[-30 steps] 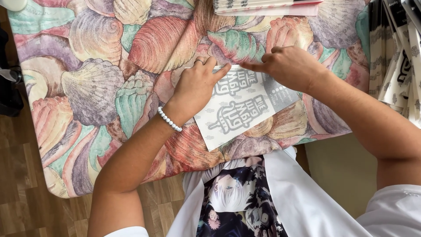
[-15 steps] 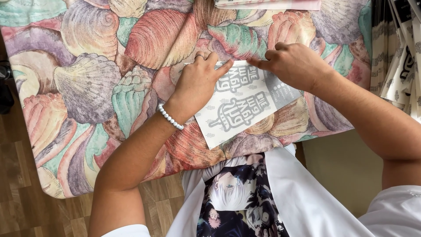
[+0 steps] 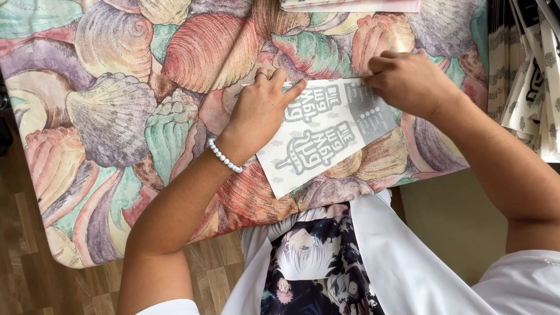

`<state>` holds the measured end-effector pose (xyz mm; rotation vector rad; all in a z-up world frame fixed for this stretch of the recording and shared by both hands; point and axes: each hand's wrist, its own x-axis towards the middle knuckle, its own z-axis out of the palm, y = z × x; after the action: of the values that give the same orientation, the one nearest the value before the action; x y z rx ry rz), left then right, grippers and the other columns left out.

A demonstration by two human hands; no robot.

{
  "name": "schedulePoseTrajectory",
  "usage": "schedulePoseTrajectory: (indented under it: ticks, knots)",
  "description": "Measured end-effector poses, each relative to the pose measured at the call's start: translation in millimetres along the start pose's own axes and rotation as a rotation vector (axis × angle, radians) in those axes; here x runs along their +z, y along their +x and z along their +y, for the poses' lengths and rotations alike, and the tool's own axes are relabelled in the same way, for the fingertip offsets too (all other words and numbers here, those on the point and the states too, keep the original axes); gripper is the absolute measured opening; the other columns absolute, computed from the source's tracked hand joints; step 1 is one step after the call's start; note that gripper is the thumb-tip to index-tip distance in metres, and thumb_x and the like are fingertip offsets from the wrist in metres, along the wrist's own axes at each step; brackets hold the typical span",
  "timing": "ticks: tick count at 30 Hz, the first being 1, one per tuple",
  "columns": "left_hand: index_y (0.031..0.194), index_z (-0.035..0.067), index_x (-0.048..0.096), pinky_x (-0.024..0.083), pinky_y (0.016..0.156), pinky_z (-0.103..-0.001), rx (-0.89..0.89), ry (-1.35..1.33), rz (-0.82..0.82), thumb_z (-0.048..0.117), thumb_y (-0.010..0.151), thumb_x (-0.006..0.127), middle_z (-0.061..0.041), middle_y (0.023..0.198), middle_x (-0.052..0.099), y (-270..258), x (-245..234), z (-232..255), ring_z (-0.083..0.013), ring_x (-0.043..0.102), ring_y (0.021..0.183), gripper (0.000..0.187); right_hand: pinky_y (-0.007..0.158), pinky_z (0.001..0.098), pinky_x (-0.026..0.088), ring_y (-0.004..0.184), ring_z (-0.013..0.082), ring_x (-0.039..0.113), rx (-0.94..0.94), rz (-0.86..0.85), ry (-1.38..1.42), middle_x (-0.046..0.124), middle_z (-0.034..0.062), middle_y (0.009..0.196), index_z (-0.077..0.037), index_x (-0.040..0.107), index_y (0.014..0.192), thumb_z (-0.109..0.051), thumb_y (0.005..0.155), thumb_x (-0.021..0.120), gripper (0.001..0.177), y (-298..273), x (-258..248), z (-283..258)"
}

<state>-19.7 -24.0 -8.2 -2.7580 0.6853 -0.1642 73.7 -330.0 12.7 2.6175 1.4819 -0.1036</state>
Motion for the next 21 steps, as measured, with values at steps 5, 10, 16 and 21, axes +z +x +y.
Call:
schedulePoseTrajectory:
  ticks: [5, 10, 16, 21]
  knots:
    - [0.153, 0.035, 0.046, 0.044, 0.045, -0.023, -0.010, -0.009, -0.043, 0.009, 0.094, 0.052, -0.004, 0.100, 0.046, 2, -2, 3, -0.0208, 0.053, 0.084, 0.064, 0.071, 0.0340, 0.064, 0.100, 0.0159, 0.067, 0.201, -0.067, -0.027, 0.070, -0.0077, 0.097, -0.021, 0.081, 0.104, -0.031, 0.098, 0.067, 0.018, -34, 1, 18]
    - [0.155, 0.037, 0.042, 0.050, 0.052, -0.023, -0.039, 0.033, -0.061, 0.015, 0.096, 0.050, -0.007, 0.110, 0.049, 0, -10, 10, -0.0311, 0.054, 0.109, 0.063, 0.072, 0.0279, 0.069, 0.093, 0.0149, 0.071, 0.219, 0.261, 0.030, 0.074, 0.0007, 0.101, -0.012, 0.081, 0.105, -0.007, 0.105, 0.067, 0.016, -30, -21, -9]
    - [0.130, 0.013, 0.061, 0.053, 0.070, -0.035, -0.114, -0.084, 0.264, 0.009, 0.092, 0.056, -0.010, 0.093, 0.051, -20, -5, 20, -0.0281, 0.057, 0.086, 0.039, 0.079, 0.0271, 0.059, 0.100, 0.0194, 0.068, -0.001, 0.475, 0.048, 0.066, 0.0038, 0.103, -0.008, 0.077, 0.102, -0.007, 0.088, 0.062, 0.021, 46, 7, -79]
    - [0.128, 0.002, 0.056, 0.055, 0.076, -0.033, -0.180, -0.198, 0.321, 0.005, 0.094, 0.049, -0.010, 0.099, 0.053, -29, 9, 14, -0.0278, 0.059, 0.094, 0.035, 0.073, 0.0289, 0.058, 0.093, 0.0231, 0.065, 0.003, 0.519, -0.001, 0.061, 0.0075, 0.095, -0.001, 0.076, 0.099, -0.005, 0.092, 0.058, 0.019, 45, 16, -84]
